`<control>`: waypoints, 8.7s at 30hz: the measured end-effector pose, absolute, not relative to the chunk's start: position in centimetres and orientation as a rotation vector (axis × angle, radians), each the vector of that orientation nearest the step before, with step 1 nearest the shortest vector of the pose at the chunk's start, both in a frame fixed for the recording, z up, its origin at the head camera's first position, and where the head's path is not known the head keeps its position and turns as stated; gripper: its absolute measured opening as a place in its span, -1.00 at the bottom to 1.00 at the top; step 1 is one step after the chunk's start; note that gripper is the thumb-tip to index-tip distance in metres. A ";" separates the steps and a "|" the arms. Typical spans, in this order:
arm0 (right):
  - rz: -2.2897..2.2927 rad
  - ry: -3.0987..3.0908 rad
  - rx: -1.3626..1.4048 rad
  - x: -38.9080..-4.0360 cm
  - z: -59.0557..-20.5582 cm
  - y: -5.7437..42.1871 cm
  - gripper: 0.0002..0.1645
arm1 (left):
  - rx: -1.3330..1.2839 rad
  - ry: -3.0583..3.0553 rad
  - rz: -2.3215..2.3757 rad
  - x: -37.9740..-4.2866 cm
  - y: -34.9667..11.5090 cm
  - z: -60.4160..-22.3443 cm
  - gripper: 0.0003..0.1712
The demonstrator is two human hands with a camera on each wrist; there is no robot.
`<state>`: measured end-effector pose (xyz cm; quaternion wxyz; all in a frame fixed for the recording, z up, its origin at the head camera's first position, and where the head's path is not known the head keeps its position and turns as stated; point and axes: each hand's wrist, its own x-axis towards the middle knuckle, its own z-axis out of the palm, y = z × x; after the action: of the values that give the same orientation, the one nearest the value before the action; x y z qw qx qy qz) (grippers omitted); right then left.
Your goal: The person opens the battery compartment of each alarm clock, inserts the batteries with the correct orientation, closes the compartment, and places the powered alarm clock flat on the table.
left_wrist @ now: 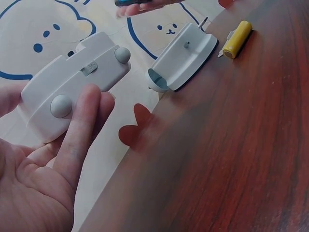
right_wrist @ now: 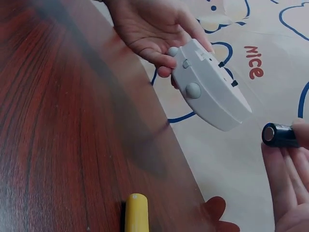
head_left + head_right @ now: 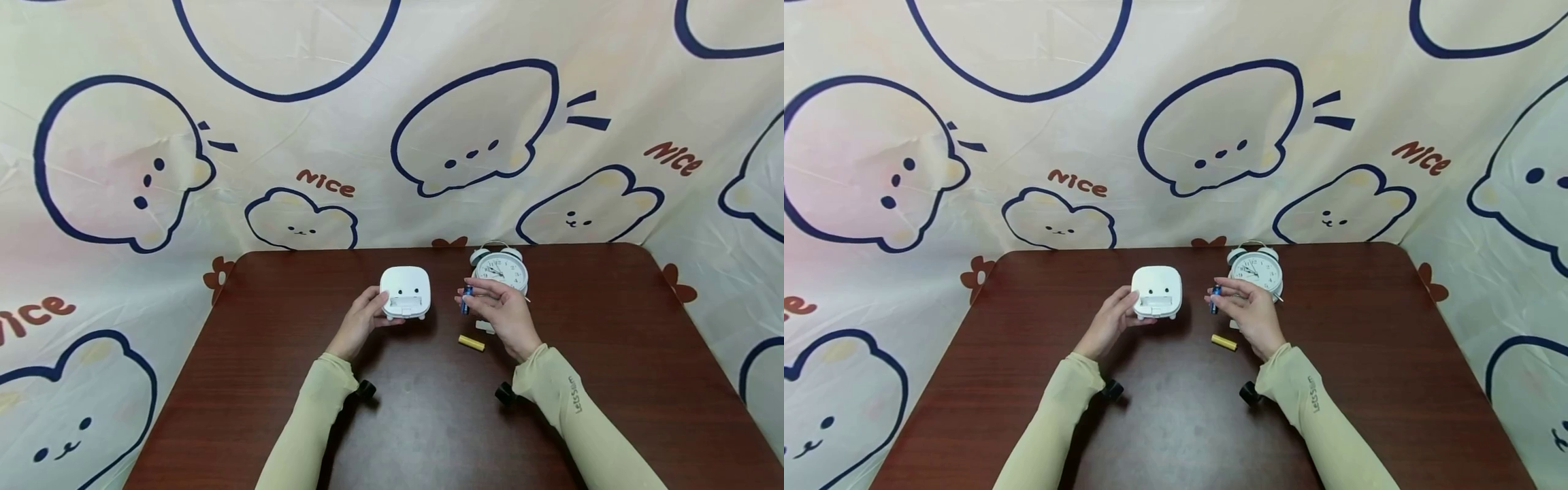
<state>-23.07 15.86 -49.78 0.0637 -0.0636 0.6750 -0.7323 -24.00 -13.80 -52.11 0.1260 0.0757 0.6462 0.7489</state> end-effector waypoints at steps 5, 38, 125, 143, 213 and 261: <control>-2.254 2.071 -0.259 -22.7 -49.7 15.8 -0.41 | 0.217 1.891 2.162 -24.0 -13.9 -52.2 -0.53; -2.299 1.812 -0.264 -22.8 -49.8 15.9 -0.40 | 0.205 1.885 2.167 -23.8 -13.9 -52.3 -0.54; -2.145 2.132 -0.497 -22.7 -49.8 14.4 -0.62 | 0.252 1.843 2.179 -23.6 -13.7 -52.5 -0.55; -2.070 2.277 -0.471 -22.6 -48.8 13.3 -0.67 | 0.256 1.781 2.168 -23.6 -12.9 -53.2 -0.53; -1.722 2.860 -0.778 -22.4 -49.2 10.8 -0.82 | 0.332 1.740 2.132 -23.5 -11.3 -52.6 -0.51; -1.908 2.798 -0.694 -21.8 -49.3 10.8 -0.84 | 0.335 1.680 2.215 -23.0 -11.4 -52.4 -0.45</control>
<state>-21.81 10.81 -49.28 -0.1574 -0.1983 0.7993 -0.5450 -23.03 -11.45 -52.45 0.1699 0.1179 0.5912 0.7796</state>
